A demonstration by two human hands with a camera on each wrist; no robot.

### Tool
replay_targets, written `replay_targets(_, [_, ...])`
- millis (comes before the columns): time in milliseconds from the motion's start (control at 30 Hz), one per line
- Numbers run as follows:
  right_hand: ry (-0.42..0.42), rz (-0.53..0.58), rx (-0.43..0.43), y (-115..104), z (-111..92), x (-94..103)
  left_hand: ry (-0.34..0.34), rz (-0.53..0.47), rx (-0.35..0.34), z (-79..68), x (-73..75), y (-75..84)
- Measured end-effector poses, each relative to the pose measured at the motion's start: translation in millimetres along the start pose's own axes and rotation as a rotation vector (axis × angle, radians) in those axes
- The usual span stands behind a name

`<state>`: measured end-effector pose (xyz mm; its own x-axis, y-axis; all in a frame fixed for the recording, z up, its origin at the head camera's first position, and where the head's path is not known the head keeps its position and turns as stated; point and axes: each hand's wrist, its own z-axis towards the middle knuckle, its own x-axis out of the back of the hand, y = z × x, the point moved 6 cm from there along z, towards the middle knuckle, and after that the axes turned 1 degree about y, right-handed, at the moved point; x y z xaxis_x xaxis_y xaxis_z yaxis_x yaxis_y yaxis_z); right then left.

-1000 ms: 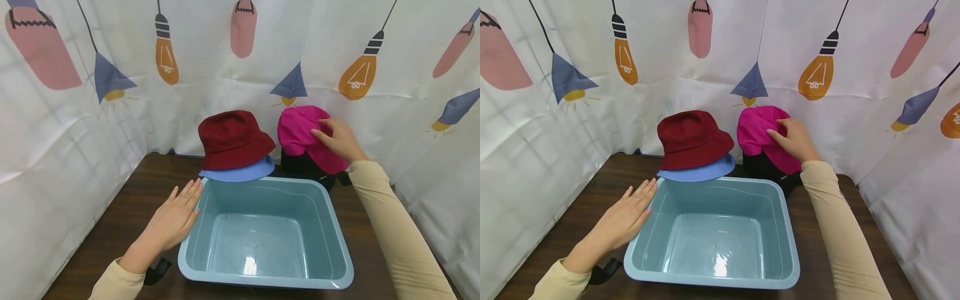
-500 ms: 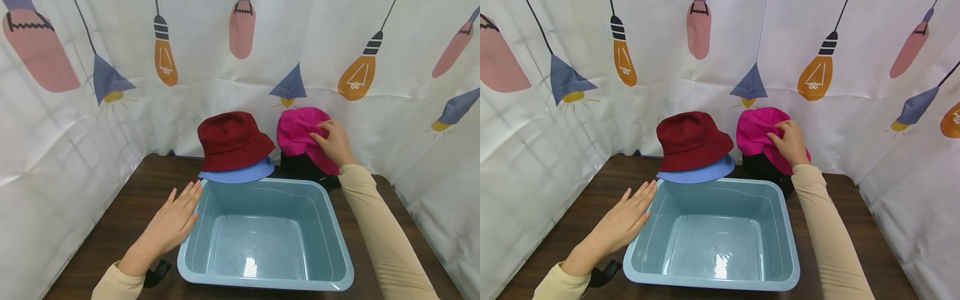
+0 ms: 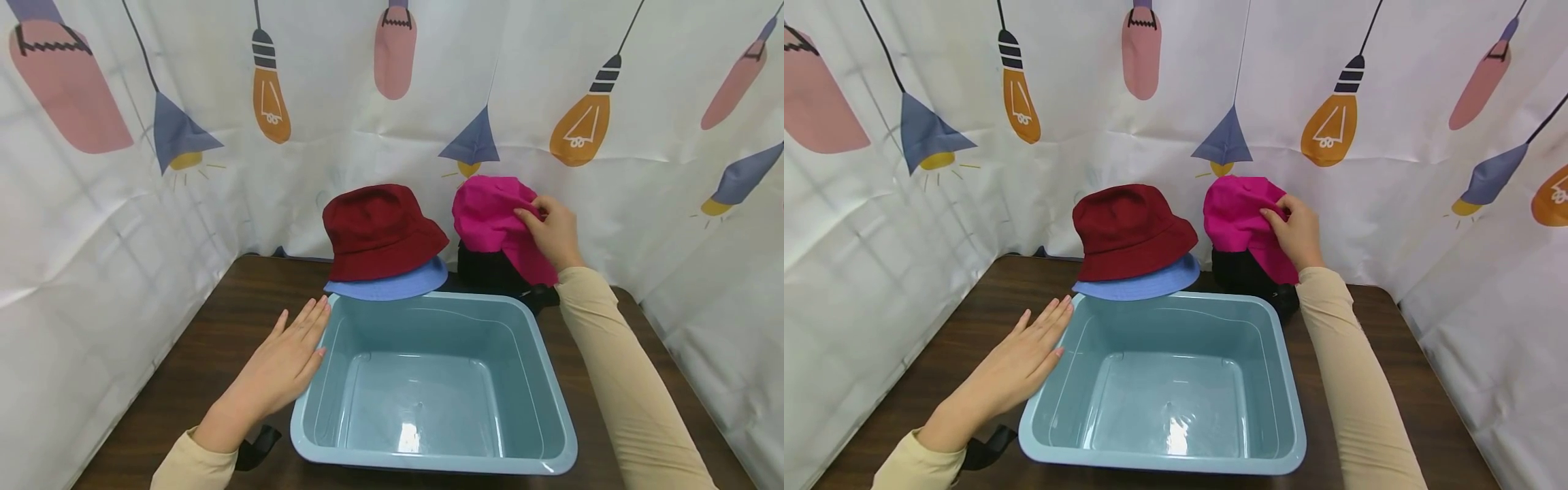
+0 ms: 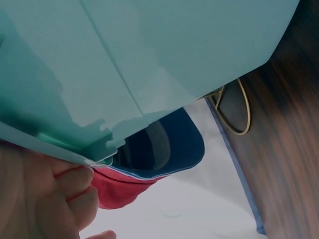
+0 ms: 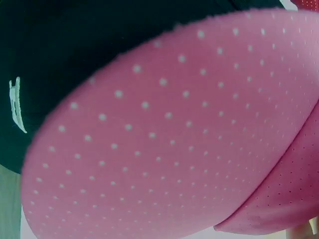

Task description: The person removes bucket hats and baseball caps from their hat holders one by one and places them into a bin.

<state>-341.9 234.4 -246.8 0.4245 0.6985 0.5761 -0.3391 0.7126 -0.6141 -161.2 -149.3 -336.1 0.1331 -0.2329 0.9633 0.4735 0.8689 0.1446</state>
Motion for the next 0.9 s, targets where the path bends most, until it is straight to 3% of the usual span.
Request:
replay_targets(333, [0.040,0.046,-0.018,0,2,8.7,-0.010,-0.008,0.016,-0.3,-0.6,-1.1])
replay_targets(633, [-0.096,0.087,-0.066,1,3,3.4,-0.001,-0.003,0.011,-0.7,0.9,1.0])
replay_targets(900, [-0.143,0.108,-0.114,4,2,-2.4,0.005,0.003,0.008,-0.3,1.3,1.7])
